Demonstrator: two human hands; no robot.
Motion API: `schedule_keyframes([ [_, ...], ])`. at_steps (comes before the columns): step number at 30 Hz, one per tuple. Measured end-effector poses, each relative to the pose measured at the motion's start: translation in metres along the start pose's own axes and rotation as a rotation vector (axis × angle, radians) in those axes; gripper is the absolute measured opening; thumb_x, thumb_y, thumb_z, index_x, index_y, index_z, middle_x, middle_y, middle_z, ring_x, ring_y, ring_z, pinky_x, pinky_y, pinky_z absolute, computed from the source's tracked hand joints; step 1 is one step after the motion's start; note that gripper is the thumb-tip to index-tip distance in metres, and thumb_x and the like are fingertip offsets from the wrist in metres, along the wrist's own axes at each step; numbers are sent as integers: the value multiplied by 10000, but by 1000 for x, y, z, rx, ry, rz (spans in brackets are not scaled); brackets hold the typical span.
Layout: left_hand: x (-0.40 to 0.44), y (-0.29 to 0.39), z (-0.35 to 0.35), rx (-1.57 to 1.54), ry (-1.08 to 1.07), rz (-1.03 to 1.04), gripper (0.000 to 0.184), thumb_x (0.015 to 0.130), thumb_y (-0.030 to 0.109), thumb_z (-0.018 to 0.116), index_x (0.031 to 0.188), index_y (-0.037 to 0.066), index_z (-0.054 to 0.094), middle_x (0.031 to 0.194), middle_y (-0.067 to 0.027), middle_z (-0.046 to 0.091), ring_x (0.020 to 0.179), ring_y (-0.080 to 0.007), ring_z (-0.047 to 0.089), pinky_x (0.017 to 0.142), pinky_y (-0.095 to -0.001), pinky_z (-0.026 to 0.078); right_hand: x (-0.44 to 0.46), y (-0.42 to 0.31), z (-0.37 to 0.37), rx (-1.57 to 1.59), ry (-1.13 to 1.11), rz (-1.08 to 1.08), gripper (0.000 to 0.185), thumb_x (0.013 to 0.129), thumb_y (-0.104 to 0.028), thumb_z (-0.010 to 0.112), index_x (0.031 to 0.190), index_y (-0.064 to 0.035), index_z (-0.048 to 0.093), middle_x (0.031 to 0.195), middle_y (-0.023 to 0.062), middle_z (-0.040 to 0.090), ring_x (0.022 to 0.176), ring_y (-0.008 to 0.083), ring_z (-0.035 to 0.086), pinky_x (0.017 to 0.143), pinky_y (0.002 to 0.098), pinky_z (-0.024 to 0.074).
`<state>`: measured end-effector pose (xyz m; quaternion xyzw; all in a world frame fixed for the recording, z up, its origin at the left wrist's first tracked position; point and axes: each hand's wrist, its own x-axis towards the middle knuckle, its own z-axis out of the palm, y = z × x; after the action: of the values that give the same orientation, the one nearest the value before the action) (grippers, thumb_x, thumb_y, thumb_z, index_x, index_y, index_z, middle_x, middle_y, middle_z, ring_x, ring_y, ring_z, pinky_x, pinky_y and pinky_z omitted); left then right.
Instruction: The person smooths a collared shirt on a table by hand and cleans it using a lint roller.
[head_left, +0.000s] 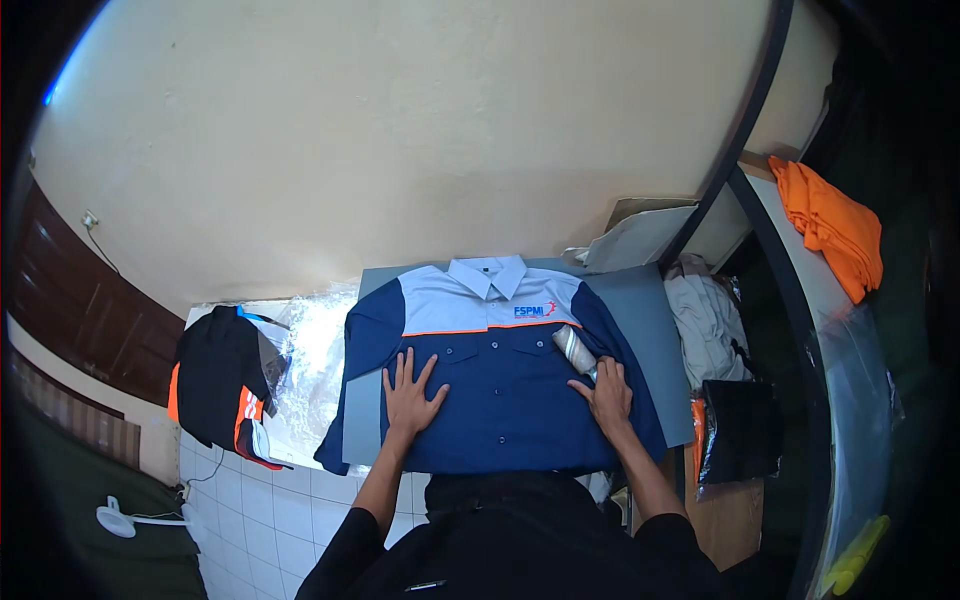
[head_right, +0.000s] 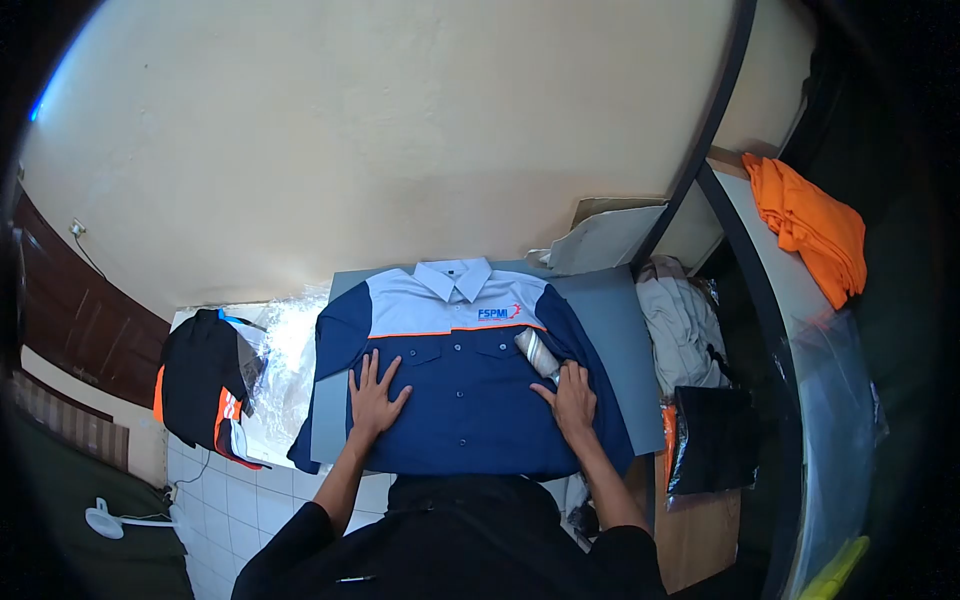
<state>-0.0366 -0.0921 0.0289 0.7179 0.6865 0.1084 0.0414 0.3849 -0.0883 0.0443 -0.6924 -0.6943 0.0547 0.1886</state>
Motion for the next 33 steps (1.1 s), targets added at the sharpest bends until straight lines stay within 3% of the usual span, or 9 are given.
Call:
schedule_keyframes([
  [7, -1, -3, 5, 8, 25, 17, 737, 1025, 681, 563, 1682, 366, 456, 1809, -170, 264, 1687, -362, 194, 1329, -646, 90, -11, -7, 2, 13, 92, -2, 669, 889, -536, 831, 1205, 28, 661, 1323, 115, 618, 1231, 365, 600, 890, 514, 622],
  [13, -23, -4, 6, -23, 15, 45, 740, 1015, 666, 587, 1673, 344, 477, 1802, -186, 268, 1685, -382, 189, 1325, -662, 79, -42, -13, -15, 6, 4, 78, 666, 905, -538, 827, 1202, 36, 667, 1387, 122, 599, 1263, 378, 595, 909, 534, 612],
  [16, -32, 6, -2, -18, -6, -5, 729, 1001, 640, 625, 1652, 332, 510, 1789, -194, 290, 1680, -390, 199, 1321, -671, 86, -51, -13, -18, 26, 26, 80, 562, 938, -434, 831, 1201, 36, 672, 1350, 145, 628, 1255, 383, 605, 927, 542, 603],
  [19, -20, 17, -3, -71, 32, 27, 719, 984, 625, 658, 1628, 327, 543, 1778, -197, 304, 1676, -397, 203, 1319, -680, 96, -54, -14, -13, 160, 82, 75, 436, 949, -260, 814, 1238, 39, 684, 1336, 152, 679, 1266, 384, 616, 1019, 545, 556],
  [22, -2, 34, 0, -120, 52, 142, 727, 980, 648, 663, 1625, 334, 545, 1781, -195, 296, 1677, -401, 197, 1317, -684, 90, -46, -14, -1, 262, 72, -44, 392, 928, -121, 761, 1279, 40, 691, 1404, 165, 694, 1382, 403, 586, 1178, 552, 463],
  [25, 14, 41, 9, -105, 39, 175, 754, 981, 710, 630, 1646, 374, 519, 1802, -191, 254, 1683, -415, 167, 1310, -704, 67, -24, -19, 15, 293, 10, -216, 433, 915, -83, 744, 1333, 18, 691, 1579, 156, 611, 1546, 408, 460, 1307, 566, 305],
  [26, 20, 41, 12, -100, 46, 164, 760, 981, 724, 619, 1651, 384, 510, 1807, -189, 243, 1684, -421, 158, 1305, -714, 61, -14, -16, 21, 324, -114, -171, 509, 933, -123, 755, 1428, -33, 676, 1674, 145, 524, 1631, 399, 339, 1346, 606, 179],
  [33, 54, 43, 19, -38, -2, 110, 769, 967, 789, 574, 1652, 452, 483, 1810, -198, 242, 1681, -469, 131, 1268, -787, 32, 31, -29, 34, 357, -199, -43, 630, 974, -246, 738, 1582, -164, 597, 1739, 57, 450, 1662, 395, 265, 1295, 751, 110],
])
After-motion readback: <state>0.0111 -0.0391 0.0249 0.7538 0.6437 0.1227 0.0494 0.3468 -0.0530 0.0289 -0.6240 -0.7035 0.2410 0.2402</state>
